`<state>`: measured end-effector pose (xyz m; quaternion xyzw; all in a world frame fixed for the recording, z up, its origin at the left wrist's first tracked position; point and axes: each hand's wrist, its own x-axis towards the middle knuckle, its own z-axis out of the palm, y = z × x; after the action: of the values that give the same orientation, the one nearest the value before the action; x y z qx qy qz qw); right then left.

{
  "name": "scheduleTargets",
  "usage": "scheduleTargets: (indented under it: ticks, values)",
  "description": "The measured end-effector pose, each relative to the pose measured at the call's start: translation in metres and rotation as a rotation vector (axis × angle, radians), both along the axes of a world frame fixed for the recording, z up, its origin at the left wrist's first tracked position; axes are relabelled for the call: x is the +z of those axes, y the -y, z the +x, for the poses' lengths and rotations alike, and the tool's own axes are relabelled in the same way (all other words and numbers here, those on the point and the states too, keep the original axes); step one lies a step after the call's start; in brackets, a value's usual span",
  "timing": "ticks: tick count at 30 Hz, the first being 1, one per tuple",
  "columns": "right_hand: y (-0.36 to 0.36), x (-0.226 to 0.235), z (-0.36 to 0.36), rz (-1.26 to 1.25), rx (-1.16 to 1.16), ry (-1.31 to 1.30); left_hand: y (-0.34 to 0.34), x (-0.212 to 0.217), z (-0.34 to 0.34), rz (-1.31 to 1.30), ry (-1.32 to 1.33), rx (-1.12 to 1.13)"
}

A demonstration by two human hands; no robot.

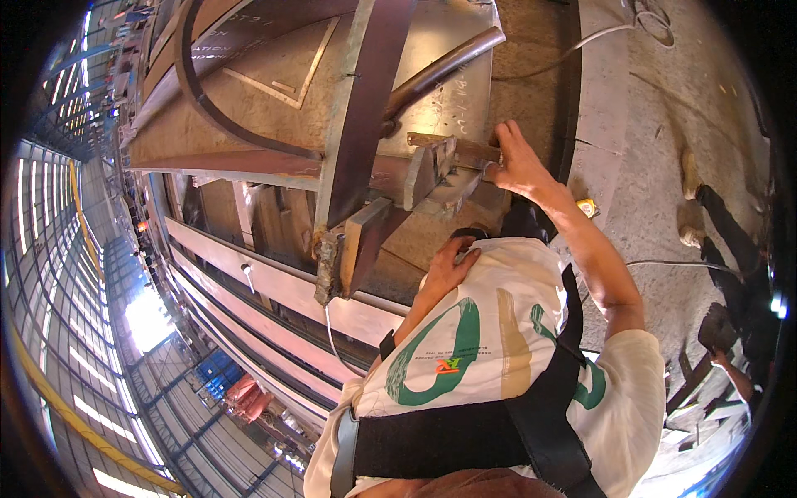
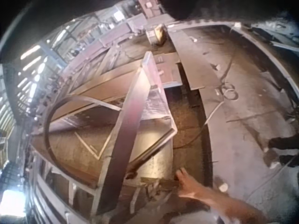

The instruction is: The person measures metal pieces using a tape measure and marks them with a hammer. They repeatedly measure and adjust the metal pieces while sitting on the floor.

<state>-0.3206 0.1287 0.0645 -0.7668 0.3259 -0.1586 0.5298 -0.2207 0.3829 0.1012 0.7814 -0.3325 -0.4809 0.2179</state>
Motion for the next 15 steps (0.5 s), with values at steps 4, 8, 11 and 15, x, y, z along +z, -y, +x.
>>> scheduleTargets:
  ticks: [4, 8, 11, 15]
  values:
    - [-0.010, -0.002, 0.009, -0.021, -0.085, 0.073, 0.000, 0.004, 0.000, -0.004, -0.007, 0.014]
    - [-0.020, -0.001, 0.000, -0.113, -0.158, 0.085, -0.006, -0.003, 0.001, -0.004, 0.003, 0.011]
    - [-0.020, 0.006, -0.005, -0.193, -0.182, 0.074, -0.006, 0.003, 0.002, 0.029, 0.025, 0.024]
    - [-0.017, 0.005, -0.007, -0.275, -0.131, 0.120, -0.009, 0.004, -0.001, 0.021, 0.018, 0.044]
